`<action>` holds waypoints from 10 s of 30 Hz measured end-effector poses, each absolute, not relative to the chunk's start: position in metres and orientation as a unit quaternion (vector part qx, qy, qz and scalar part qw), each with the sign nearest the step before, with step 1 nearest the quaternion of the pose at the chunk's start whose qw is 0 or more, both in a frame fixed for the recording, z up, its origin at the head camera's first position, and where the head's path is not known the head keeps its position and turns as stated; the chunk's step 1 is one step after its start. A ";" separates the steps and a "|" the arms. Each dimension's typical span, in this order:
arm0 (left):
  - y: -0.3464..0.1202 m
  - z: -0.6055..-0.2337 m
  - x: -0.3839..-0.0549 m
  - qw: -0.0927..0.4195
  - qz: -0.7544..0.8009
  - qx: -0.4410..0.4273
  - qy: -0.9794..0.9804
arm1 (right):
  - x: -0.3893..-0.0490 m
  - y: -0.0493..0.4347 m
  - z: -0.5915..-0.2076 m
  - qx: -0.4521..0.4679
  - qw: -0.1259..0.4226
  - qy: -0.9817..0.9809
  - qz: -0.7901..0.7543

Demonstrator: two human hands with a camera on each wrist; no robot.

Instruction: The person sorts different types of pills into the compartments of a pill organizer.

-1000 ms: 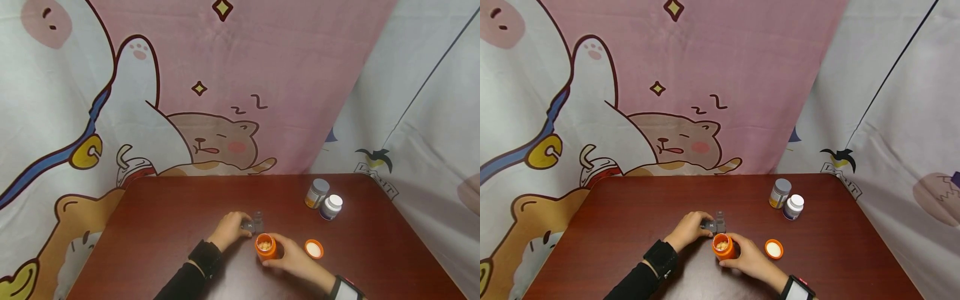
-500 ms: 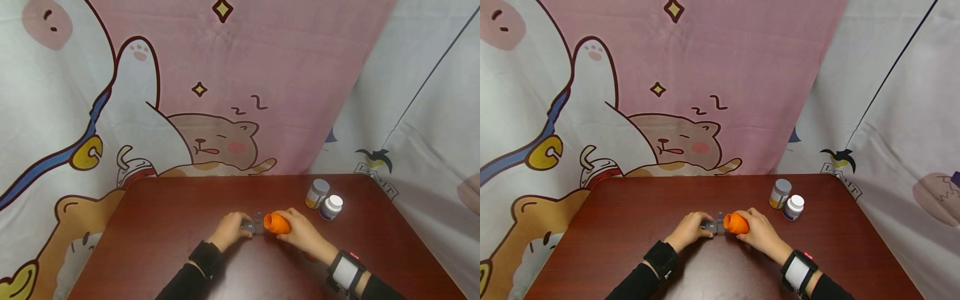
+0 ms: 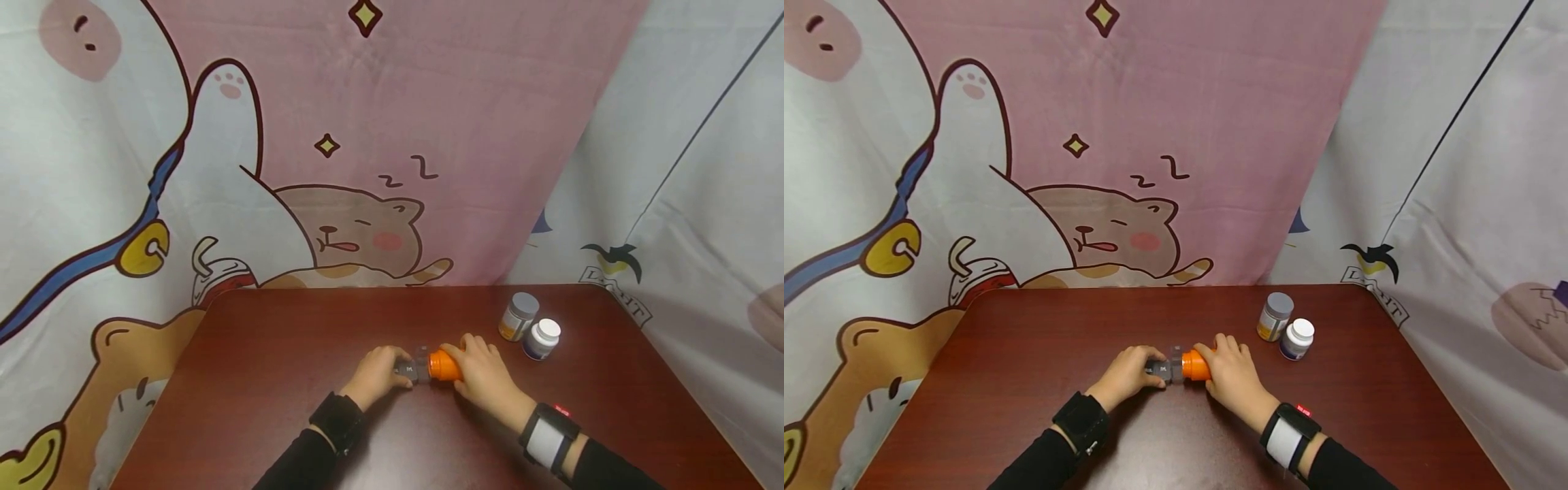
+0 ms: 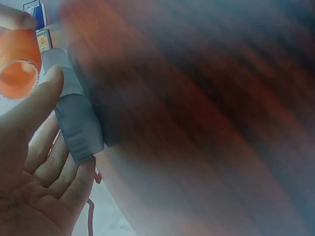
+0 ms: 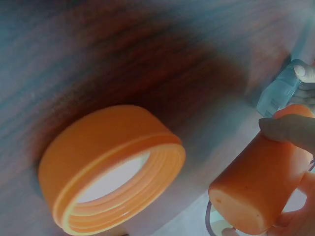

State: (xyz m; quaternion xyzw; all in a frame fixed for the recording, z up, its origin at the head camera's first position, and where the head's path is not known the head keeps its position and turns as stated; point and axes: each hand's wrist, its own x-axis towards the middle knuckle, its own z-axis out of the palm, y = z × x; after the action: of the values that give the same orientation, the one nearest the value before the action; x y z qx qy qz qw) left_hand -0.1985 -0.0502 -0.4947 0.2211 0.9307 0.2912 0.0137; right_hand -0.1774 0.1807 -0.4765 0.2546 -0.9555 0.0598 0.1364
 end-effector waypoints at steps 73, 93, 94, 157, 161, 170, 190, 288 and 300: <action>-0.052 -0.498 -0.201 0.010 0.303 0.224 0.926 | -0.193 0.166 -0.471 0.333 0.230 -0.913 -0.043; -0.051 -0.496 -0.198 0.011 0.292 0.212 0.933 | -0.167 0.180 -0.471 0.271 0.243 -0.929 0.062; -0.051 -0.497 -0.198 0.013 0.291 0.210 0.933 | -0.163 0.180 -0.469 0.266 0.238 -0.931 0.073; -0.069 -0.480 -0.158 -0.050 0.164 0.268 0.948 | -0.091 0.192 -0.494 0.317 0.077 -0.911 0.251; -0.075 -0.474 -0.133 -0.007 0.175 0.285 0.942 | -0.103 0.219 -0.494 0.321 0.140 -0.918 0.184; -0.066 -0.483 -0.085 0.093 0.327 0.260 0.904 | -0.114 0.262 -0.496 0.287 0.145 -0.944 0.080; -0.043 -0.500 -0.080 0.120 0.495 0.224 0.831 | -0.122 0.251 -0.496 0.224 0.169 -0.941 0.191; -0.044 -0.502 -0.085 0.152 0.553 0.207 0.793 | -0.057 0.140 -0.498 0.198 0.099 -0.750 0.624; -0.044 -0.502 -0.086 0.164 0.552 0.195 0.794 | -0.054 0.136 -0.495 0.132 0.054 -0.781 0.608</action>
State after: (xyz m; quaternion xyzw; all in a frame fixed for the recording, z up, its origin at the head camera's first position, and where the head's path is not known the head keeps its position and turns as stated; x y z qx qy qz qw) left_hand -0.0855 -0.0443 -0.5016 0.1952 0.7937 0.5523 0.1641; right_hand -0.0539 0.1362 -0.4947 0.1318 -0.7808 0.6084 0.0536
